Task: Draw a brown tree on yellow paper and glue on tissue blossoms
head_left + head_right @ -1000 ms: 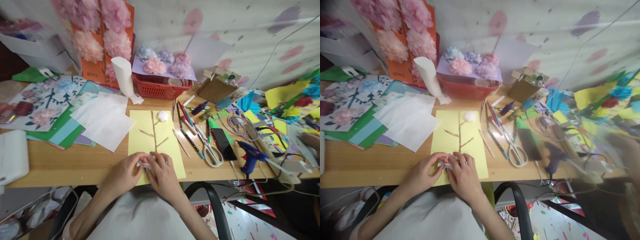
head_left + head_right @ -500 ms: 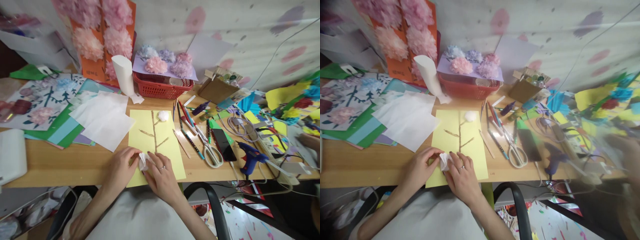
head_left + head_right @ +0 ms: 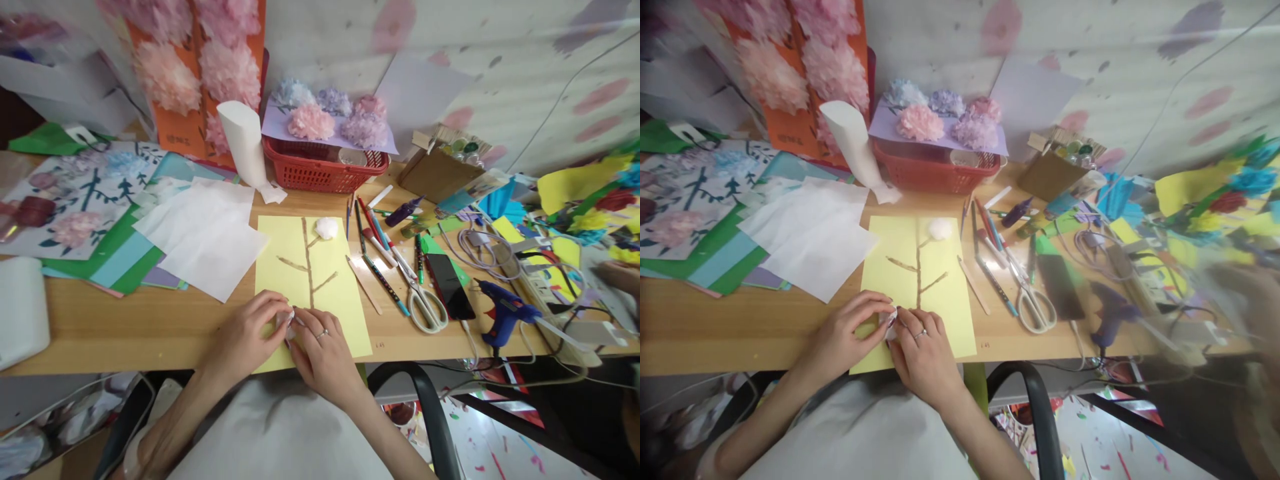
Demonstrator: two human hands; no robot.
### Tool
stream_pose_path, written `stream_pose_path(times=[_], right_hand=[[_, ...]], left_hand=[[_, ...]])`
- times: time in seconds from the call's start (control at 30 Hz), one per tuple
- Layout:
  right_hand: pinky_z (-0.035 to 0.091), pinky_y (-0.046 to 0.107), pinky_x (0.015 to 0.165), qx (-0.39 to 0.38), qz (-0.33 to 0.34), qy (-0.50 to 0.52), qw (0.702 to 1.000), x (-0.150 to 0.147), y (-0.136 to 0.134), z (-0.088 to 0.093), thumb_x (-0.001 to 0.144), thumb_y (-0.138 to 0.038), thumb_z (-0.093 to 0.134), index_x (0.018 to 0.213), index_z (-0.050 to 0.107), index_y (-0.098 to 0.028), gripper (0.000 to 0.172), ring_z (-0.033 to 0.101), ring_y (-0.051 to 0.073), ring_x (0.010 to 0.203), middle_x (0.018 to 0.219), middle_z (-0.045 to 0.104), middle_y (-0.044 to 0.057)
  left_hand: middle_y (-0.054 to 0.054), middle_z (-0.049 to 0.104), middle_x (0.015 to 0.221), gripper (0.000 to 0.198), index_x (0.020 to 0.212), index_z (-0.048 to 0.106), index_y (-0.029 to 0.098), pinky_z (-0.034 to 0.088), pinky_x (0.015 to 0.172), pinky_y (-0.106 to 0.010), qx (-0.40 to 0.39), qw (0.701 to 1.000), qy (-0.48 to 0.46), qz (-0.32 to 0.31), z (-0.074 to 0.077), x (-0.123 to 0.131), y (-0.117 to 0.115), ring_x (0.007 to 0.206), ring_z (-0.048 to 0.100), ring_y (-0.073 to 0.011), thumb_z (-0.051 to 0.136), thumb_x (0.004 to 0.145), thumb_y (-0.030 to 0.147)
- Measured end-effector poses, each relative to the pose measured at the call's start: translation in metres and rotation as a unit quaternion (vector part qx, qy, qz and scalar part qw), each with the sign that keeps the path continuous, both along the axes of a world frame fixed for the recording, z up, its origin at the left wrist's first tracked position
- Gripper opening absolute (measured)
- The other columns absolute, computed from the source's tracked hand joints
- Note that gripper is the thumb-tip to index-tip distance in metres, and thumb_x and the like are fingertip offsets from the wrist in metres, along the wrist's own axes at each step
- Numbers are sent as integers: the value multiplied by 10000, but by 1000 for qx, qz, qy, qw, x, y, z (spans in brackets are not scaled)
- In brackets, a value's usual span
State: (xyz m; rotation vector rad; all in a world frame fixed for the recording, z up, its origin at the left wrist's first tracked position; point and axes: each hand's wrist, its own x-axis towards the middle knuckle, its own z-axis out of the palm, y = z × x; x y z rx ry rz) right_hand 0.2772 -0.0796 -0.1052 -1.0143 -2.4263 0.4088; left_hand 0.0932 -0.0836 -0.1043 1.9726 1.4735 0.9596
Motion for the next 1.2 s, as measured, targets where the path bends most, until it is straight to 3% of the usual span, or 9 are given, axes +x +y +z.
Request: stream_pose_path(times=[0.13,0.27,0.5,0.67,0.77,0.87,1.0,1.1,1.2], right_hand=[[464,438,924,-6,-5,8,1000,1,-1,-2,920,-170,533,1193,562,-135,276,518,265,1129,1267,617,125],[469,438,929,-6,-9,19,1000,1,-1,-3,915,-169,543,1209,559,-140,296,520,260,1137,1271,621,122],[457,447,970,-6,3,27,1000,2,-1,-3,895,-166,551,1315,487,-122,428,510,262,1183,1285,609,141],[465,474,956,-2,2,7,1000,3,0,-1,878,-184,571,1305,524,-161,430,482,288,1219,1323,585,142],[465,488,953,-6,-10,1,1000,2,0,0,871,-190,580,1252,567,-163,382,474,296,1219,1323,586,141],[457,510,967,-13,-13,-4,1000,2,0,2,874,-183,575,1262,569,-171,388,456,305,1236,1334,572,143],[465,492,971,-45,-34,43,998,7,-1,3,889,-164,557,1240,578,-206,354,484,280,1203,1278,589,130],[487,450,947,-95,-98,108,985,10,-1,2,895,-172,558,1256,544,-189,362,537,253,1135,1207,606,136],[500,433,925,-178,-152,171,957,5,2,1,854,-264,648,1296,512,-177,470,586,256,1089,1176,640,133]], left_hand=[[-42,664,1031,196,986,646,198,531,861,-279,68,997,22,-39,-9,-5,2,971,631,-145,522,894,77],[-69,691,1039,195,1006,668,182,525,860,-385,152,979,127,-58,-7,-9,1,973,623,-210,552,884,85],[-111,661,1209,306,1146,657,149,492,905,-480,161,959,228,-54,-2,-7,-16,1060,580,-285,535,867,120],[-49,685,1174,207,993,707,232,480,915,-439,97,989,108,-31,-3,-12,-14,1071,590,-249,578,854,148],[-39,710,1029,147,946,688,225,499,877,-367,37,999,15,36,-4,-13,-8,986,622,-200,561,889,179],[-52,657,918,158,1000,672,202,499,824,-374,-2,995,45,88,-5,-8,1,903,613,-210,564,898,256],[-50,596,887,139,868,654,192,480,807,-390,-27,994,87,58,-4,-1,8,879,593,-221,551,899,279],[-48,631,922,157,872,599,200,483,808,-365,-66,996,51,42,0,0,8,905,608,-213,482,935,284],[-12,678,888,162,931,565,231,498,697,-294,-149,987,-11,58,5,5,5,809,649,-177,438,960,327]])
